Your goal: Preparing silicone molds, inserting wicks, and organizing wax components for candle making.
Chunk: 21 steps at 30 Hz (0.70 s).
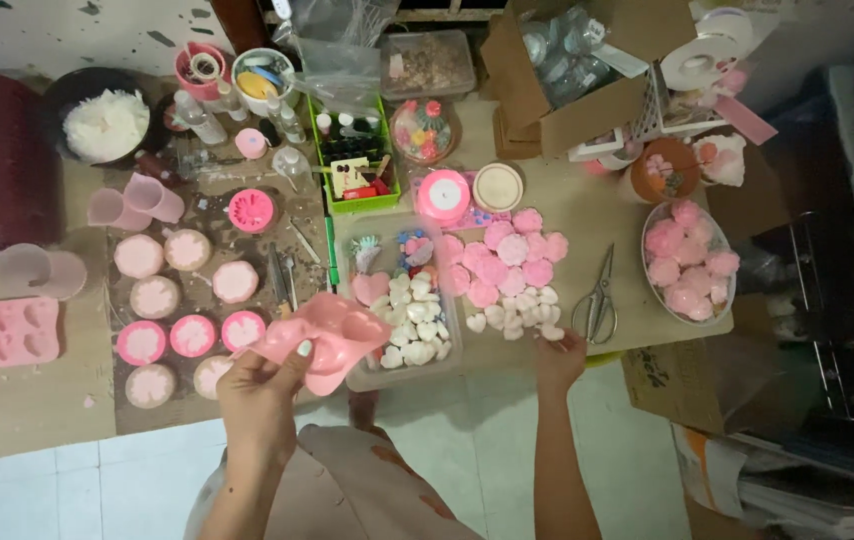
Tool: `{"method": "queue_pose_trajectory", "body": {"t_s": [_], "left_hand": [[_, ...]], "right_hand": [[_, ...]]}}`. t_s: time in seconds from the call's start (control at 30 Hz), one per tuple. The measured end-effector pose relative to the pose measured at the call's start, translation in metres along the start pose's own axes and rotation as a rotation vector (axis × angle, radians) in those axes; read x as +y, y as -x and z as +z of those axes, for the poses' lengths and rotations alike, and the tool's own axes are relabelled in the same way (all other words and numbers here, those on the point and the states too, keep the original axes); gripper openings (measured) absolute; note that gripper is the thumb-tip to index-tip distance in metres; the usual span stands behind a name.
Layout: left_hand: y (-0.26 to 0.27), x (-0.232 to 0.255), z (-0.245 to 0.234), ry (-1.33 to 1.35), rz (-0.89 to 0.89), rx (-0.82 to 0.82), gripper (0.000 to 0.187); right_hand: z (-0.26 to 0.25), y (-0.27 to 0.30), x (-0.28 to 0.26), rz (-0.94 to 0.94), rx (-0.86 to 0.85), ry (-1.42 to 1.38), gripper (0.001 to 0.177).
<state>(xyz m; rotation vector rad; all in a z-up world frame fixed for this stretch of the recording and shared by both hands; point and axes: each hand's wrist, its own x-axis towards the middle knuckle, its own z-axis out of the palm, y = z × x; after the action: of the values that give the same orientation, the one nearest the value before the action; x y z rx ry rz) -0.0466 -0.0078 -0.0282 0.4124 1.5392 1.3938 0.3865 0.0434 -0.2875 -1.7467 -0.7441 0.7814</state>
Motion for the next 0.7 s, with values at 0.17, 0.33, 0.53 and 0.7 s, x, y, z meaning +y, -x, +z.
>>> {"method": "queue_pose_trajectory", "body": {"t_s": [0.17, 0.33, 0.53, 0.7], "left_hand": [[-0.002, -0.009, -0.011, 0.029, -0.015, -0.012, 0.02], [0.007, 0.02, 0.001, 0.12, -0.078, -0.015, 0.025], [0.004, 0.014, -0.012, 0.162, -0.082, 0.02, 0.024], [0.008, 0.017, -0.013, 0.205, -0.046, 0.026, 0.023]], "right_hand": [[0.003, -0.032, 0.018, -0.054, 0.064, -0.002, 0.052], [0.013, -0.042, 0.017, -0.101, 0.009, 0.204, 0.056], [0.014, -0.056, 0.045, -0.132, 0.024, 0.259, 0.053], [0.018, -0.041, 0.01, -0.292, 0.038, 0.425, 0.054]]}}
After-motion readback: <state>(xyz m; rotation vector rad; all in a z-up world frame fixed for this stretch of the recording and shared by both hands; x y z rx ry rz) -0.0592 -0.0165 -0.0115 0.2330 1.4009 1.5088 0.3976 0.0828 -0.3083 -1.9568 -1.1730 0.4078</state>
